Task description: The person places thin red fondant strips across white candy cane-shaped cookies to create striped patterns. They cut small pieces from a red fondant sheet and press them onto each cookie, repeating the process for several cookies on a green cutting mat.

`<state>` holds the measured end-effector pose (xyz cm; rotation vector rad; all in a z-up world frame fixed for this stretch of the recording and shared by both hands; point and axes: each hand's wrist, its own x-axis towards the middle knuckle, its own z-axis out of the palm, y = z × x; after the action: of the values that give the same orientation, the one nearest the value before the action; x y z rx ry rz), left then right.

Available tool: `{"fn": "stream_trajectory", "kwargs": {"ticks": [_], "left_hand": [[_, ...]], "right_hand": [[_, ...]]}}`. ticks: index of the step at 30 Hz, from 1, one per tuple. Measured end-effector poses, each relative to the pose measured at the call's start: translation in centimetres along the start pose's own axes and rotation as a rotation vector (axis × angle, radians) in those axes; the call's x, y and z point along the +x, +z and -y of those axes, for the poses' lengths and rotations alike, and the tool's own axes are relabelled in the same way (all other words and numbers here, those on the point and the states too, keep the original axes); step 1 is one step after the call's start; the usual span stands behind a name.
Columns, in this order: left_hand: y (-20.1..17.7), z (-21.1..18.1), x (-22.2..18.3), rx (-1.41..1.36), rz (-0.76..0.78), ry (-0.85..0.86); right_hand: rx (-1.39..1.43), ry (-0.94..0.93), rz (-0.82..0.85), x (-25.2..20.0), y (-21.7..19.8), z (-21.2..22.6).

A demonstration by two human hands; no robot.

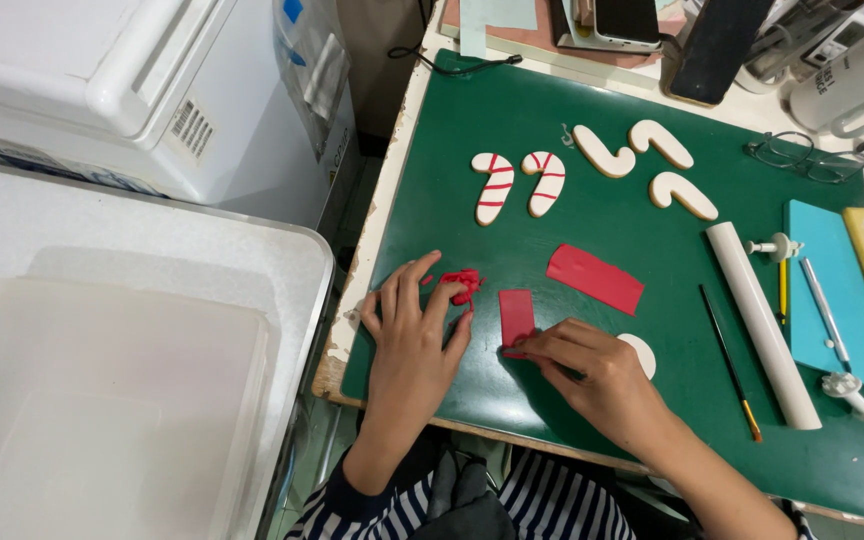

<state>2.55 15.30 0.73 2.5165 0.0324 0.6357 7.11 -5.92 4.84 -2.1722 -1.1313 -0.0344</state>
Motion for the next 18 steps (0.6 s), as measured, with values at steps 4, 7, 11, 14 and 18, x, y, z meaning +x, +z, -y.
{"fn": "stream_trajectory", "kwargs": {"ticks": [4, 7, 11, 14, 18], "left_hand": [[-0.17, -0.10, 0.08, -0.005, 0.007, -0.007], [-0.21, -0.15, 0.10, -0.001, 0.002, -0.005], [-0.13, -0.09, 0.06, 0.019, -0.002, 0.001], [-0.12, -0.07, 0.07, 0.010, 0.004, -0.003], [-0.26, -0.21, 0.14, 0.004, -0.003, -0.004]], "right_hand": [[0.004, 0.008, 0.013, -0.17, 0.16, -0.34], [-0.002, -0.004, 0.001, -0.14, 0.20, -0.36], [0.000, -0.011, -0.005, -0.12, 0.25, -0.41], [-0.002, -0.013, 0.001, -0.16, 0.21, -0.38], [-0.026, -0.031, 0.011, -0.30, 0.32, -0.56]]}}
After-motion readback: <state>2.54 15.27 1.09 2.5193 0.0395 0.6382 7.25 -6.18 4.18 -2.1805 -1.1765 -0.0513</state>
